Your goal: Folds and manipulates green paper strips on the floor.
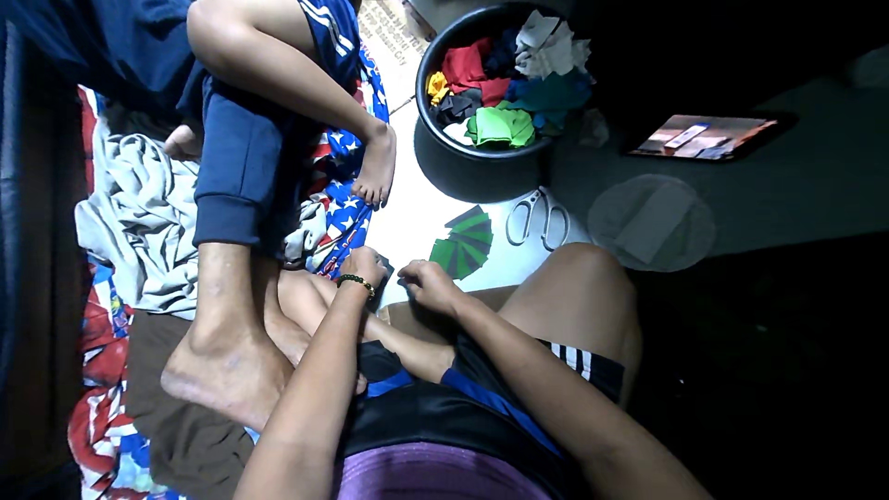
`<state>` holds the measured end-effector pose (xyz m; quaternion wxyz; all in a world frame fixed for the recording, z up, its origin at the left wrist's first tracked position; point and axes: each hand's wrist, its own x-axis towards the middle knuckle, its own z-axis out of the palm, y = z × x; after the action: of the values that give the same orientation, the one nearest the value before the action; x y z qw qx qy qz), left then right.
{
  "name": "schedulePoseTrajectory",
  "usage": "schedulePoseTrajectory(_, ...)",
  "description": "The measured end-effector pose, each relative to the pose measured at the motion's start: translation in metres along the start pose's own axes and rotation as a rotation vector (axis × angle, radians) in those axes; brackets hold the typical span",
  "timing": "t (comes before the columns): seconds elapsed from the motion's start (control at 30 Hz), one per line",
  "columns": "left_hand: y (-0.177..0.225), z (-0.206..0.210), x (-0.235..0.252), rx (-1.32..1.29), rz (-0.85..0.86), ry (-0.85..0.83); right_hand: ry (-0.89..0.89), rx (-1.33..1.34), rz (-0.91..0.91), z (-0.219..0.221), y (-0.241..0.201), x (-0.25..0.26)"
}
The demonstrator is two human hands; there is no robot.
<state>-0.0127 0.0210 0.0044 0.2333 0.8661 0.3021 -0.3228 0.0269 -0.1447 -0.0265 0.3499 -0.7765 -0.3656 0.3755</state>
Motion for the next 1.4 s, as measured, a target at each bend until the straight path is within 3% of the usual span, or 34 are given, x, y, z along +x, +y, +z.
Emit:
schedulePoseTrajectory(0.3, -0.014, -0.005, 0.012, -0.015, 0.048, -0.101, -0.077, -0.347, -0.137, 0.011, -0.001, 0.005)
schedulePoseTrajectory(0.67, -0.024, -0.004, 0.020, -0.077, 0.120, -0.120, 0.010, -0.465, -0.176, 0.020, 0.006, 0.013)
schedulePoseTrajectory(0.83, -0.026, -0.006, 0.021, -0.185, 0.073, -0.107, 0.026, -0.496, -0.198, 0.023, 0.008, 0.014)
schedulePoseTrajectory(0.97, -0.022, -0.020, 0.005, -0.337, -0.084, 0.039, 0.037, -0.548, -0.248, 0.023, 0.006, 0.014)
schedulePoseTrajectory(1.1, -0.022, -0.032, -0.004, -0.630, -0.088, 0.262, 0.011, -0.564, -0.253, 0.024, 0.005, 0.014)
schedulePoseTrajectory(1.17, -0.020, -0.031, -0.003, -0.950, -0.062, 0.296, -0.026, -0.534, -0.231, 0.020, 0.003, 0.014)
schedulePoseTrajectory(1.27, -0.014, -0.032, -0.010, -1.361, 0.023, 0.176, -0.057, -0.386, -0.190, 0.011, 0.002, 0.013)
schedulePoseTrajectory(1.4, -0.010, -0.031, -0.017, -1.384, 0.307, -0.063, 0.180, 0.299, -0.005, -0.013, -0.011, 0.005)
